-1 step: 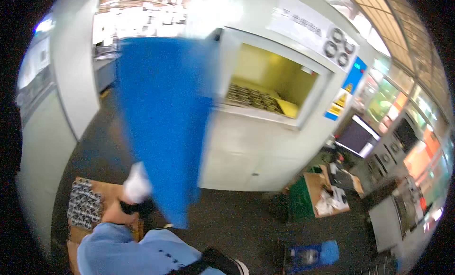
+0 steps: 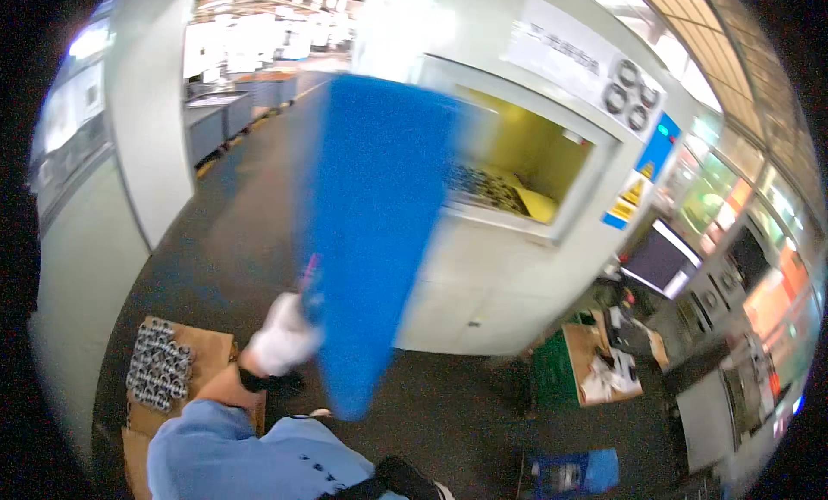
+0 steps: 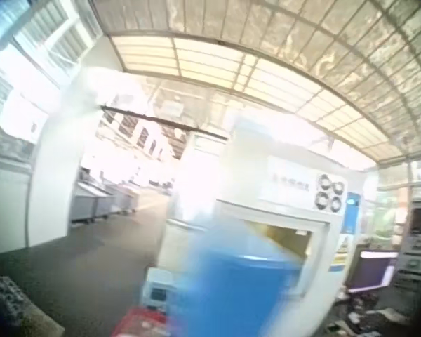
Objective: Inspecting metal pistons using an X-ray machine and then organizing them on a pallet.
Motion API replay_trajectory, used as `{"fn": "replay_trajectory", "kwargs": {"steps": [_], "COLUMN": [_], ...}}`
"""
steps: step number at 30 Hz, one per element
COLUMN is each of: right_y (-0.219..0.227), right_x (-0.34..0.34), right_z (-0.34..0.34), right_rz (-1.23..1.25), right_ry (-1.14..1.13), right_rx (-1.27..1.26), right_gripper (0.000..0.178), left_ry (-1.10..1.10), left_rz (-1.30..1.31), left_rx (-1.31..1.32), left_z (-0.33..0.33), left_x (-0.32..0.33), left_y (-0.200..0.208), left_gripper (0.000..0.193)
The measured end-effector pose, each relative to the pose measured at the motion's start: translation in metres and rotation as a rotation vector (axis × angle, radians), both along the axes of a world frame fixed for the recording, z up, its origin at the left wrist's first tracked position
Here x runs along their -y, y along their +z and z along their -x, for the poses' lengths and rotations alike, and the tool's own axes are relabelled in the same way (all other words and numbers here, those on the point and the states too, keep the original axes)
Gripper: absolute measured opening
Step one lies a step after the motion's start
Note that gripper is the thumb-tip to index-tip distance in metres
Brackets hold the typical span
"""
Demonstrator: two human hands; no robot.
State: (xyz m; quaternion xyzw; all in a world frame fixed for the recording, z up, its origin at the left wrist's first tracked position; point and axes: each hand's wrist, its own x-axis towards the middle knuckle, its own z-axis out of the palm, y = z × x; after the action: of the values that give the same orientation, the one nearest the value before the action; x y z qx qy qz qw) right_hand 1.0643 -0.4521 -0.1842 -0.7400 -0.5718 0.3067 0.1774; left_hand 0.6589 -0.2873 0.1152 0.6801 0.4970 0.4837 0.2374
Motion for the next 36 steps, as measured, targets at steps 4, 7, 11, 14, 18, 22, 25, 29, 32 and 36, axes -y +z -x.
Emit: {"fn": "replay_trajectory", "kwargs": {"steps": [4, 7, 11, 14, 18, 22, 25, 29, 32, 36], "right_y": [0.001, 0.001, 0.0, 0.003, 0.005, 0.006, 0.011, 0.014, 0.016, 0.009], "right_x": [-0.022, -0.045, -0.082, -0.113, -0.159, -0.202, -0.228, -0.257, -0.259, -0.254], "right_z": [-0.009, -0.016, -0.031, -0.043, -0.055, -0.067, -0.083, -0.111, -0.133, -0.155], "right_rz": [0.011, 0.018, 0.03, 0.037, 0.04, 0.037, 0.044, 0.055, 0.072, 0.123], "right_ry": [0.039, 0.061, 0.065, 0.038, 0.017, -0.003, -0.068, -0.198, -0.352, -0.524], "right_rx": [0.0, 0.001, 0.001, 0.016, 0.032, 0.036, 0.029, 0.029, 0.02, -0.012], "right_gripper": [0.029, 0.029, 0.029, 0.029, 0.029, 0.029, 0.029, 0.029, 0.029, 0.029], "left_ry": [-0.228, -0.277, -0.413, -0.396, -0.425, -0.404, -0.433, -0.076, 0.055, 0.06], "left_rz": [-0.206, -0.168, -0.077, -0.206, -0.196, -0.201, -0.176, -0.429, -0.456, -0.456], "left_rx": [-0.034, -0.217, -0.282, -0.248, -0.232, -0.231, -0.141, -0.156, -0.125, -0.152], "left_z": [-0.073, -0.123, -0.19, -0.254, -0.318, -0.36, -0.381, -0.404, -0.43, -0.443], "left_x": [-0.027, -0.059, -0.113, -0.169, -0.236, -0.306, -0.361, -0.434, -0.482, -0.544], "left_y": [0.007, 0.011, 0.026, 0.019, 0.026, 0.024, 0.024, 0.011, 0.007, -0.002], "left_gripper": [0.028, 0.046, 0.054, 0.052, 0.045, 0.043, 0.044, 0.043, 0.04, 0.036]}}
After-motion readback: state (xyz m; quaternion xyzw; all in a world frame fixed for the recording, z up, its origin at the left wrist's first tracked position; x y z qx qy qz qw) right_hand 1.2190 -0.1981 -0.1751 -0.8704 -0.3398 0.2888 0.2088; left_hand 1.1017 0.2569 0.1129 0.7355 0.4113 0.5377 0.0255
